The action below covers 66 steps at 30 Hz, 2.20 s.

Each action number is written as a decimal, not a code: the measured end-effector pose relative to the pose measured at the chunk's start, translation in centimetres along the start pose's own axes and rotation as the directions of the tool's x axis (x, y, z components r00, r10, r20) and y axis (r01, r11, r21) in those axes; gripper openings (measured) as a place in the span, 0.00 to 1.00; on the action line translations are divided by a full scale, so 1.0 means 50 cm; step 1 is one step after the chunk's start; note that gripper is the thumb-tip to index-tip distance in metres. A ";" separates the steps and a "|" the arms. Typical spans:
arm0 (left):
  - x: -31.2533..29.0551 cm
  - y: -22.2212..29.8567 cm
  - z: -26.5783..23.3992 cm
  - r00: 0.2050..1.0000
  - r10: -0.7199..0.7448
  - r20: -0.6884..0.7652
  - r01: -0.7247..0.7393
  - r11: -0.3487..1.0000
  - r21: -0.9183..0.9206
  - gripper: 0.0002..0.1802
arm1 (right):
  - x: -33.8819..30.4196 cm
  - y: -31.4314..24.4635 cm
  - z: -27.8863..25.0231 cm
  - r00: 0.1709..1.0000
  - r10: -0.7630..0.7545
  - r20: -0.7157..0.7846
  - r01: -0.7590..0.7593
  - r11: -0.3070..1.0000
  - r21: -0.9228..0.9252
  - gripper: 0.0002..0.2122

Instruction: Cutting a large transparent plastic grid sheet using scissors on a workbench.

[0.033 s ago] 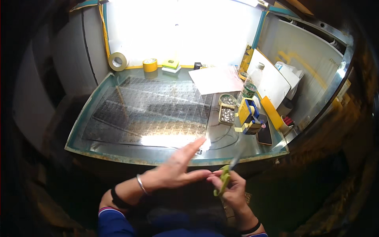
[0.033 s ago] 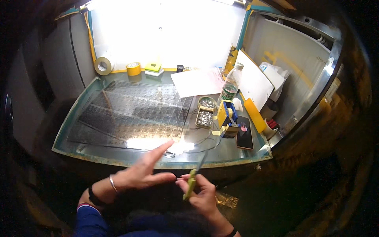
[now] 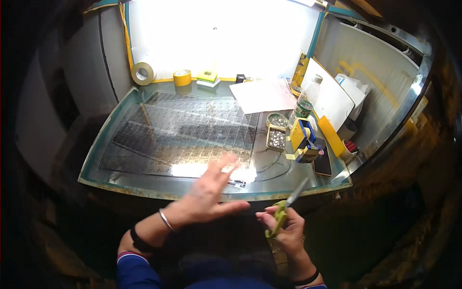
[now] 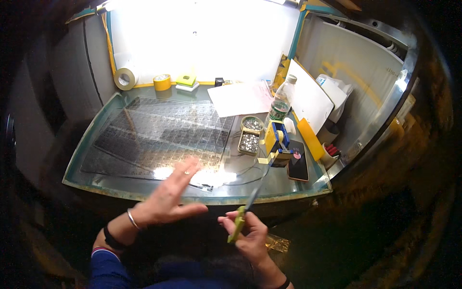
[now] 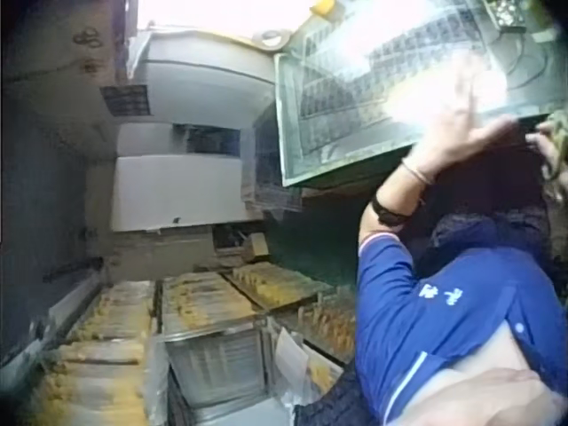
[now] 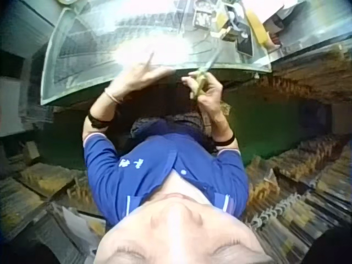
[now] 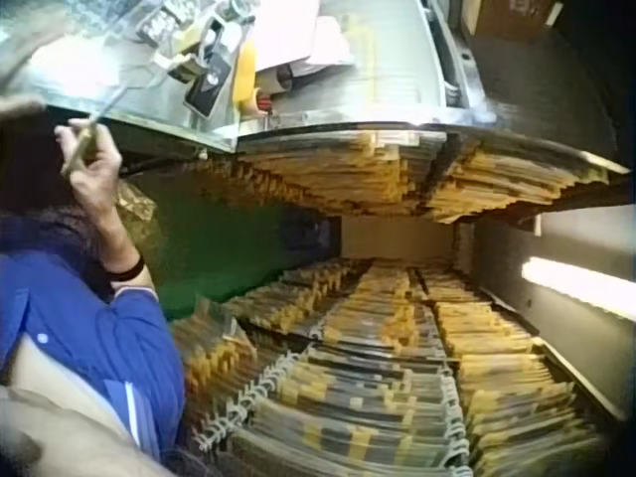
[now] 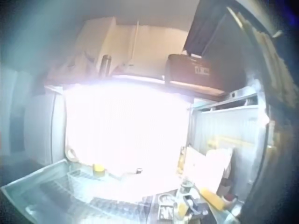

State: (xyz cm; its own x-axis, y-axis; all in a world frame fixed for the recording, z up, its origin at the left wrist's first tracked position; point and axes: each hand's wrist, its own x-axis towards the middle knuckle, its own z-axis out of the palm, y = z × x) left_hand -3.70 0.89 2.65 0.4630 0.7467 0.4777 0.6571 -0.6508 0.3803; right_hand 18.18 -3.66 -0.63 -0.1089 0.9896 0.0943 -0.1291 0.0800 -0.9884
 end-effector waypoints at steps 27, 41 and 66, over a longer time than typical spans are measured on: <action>-0.137 0.007 0.174 0.663 -0.297 0.687 0.604 -0.331 -0.725 0.20 | -0.047 0.094 -0.034 0.946 0.176 0.272 -0.173 0.984 -0.033 0.22; -0.062 0.070 0.199 0.623 -0.568 0.538 0.386 -0.375 -0.843 0.16 | -0.120 0.175 0.011 0.923 0.324 0.207 -0.366 0.905 0.219 0.21; -0.049 0.070 0.208 0.625 -0.595 0.505 0.446 -0.259 -0.857 0.10 | -0.073 0.163 0.074 0.985 0.158 0.071 -0.142 0.971 -0.192 0.19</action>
State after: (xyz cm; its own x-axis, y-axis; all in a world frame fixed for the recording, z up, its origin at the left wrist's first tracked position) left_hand 3.65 -1.78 -5.40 0.1985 0.9237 -0.3277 -0.4733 0.3831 0.7932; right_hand 13.87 -7.05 -8.56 -0.1974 0.9788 -0.0549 0.0789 -0.0399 -0.9961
